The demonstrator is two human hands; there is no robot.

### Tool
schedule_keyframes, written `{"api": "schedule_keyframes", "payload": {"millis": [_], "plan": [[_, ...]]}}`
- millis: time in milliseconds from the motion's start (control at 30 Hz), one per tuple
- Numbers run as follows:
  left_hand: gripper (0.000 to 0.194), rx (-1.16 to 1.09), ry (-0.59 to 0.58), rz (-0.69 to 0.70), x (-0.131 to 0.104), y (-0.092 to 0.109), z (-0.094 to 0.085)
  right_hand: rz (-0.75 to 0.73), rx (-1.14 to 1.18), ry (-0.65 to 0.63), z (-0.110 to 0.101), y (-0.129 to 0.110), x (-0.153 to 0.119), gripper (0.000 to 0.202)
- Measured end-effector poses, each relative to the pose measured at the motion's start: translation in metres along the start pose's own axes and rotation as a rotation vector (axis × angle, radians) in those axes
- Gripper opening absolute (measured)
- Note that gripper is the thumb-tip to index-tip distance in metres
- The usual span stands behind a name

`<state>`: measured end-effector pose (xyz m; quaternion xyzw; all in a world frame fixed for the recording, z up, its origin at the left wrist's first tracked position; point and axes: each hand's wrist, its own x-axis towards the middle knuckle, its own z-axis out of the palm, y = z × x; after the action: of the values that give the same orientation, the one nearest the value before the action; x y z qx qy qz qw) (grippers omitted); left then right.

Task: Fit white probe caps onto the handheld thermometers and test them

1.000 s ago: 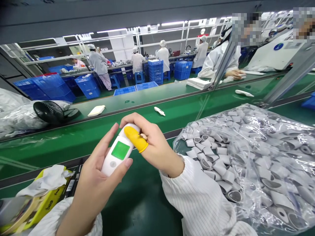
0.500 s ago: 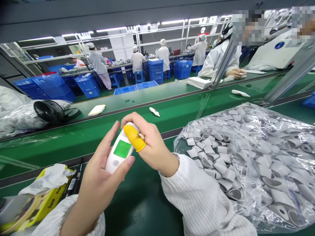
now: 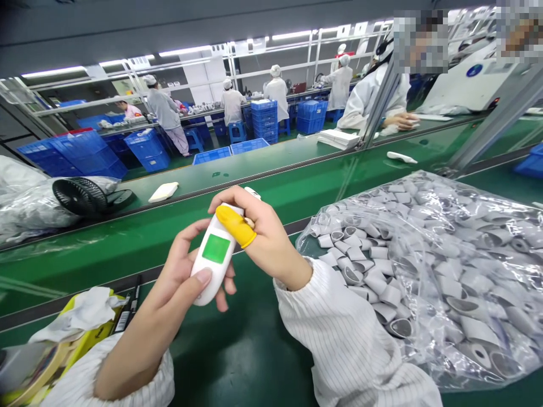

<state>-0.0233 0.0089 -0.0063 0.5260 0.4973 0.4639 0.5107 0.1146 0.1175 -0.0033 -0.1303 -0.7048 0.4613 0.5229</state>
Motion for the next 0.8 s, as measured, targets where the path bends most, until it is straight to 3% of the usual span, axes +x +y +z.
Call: {"api": "schedule_keyframes", "payload": {"millis": [100,200,300,800], "plan": [[0.027,0.253,0.064,-0.044,0.005,-0.004,0.002,-0.032,-0.038,-0.018,0.000,0.001,0.001,0.012],[0.028,0.513,0.179,-0.044,0.008,-0.004,0.005,-0.049,-0.038,-0.054,0.001,0.001,0.002,0.011],[0.029,0.629,0.281,-0.020,0.009,-0.001,0.008,-0.040,-0.035,-0.071,0.002,0.001,0.002,0.010],[0.027,0.642,0.329,0.060,0.009,-0.002,0.011,0.008,-0.046,-0.064,0.003,0.005,0.001,0.010]]}}
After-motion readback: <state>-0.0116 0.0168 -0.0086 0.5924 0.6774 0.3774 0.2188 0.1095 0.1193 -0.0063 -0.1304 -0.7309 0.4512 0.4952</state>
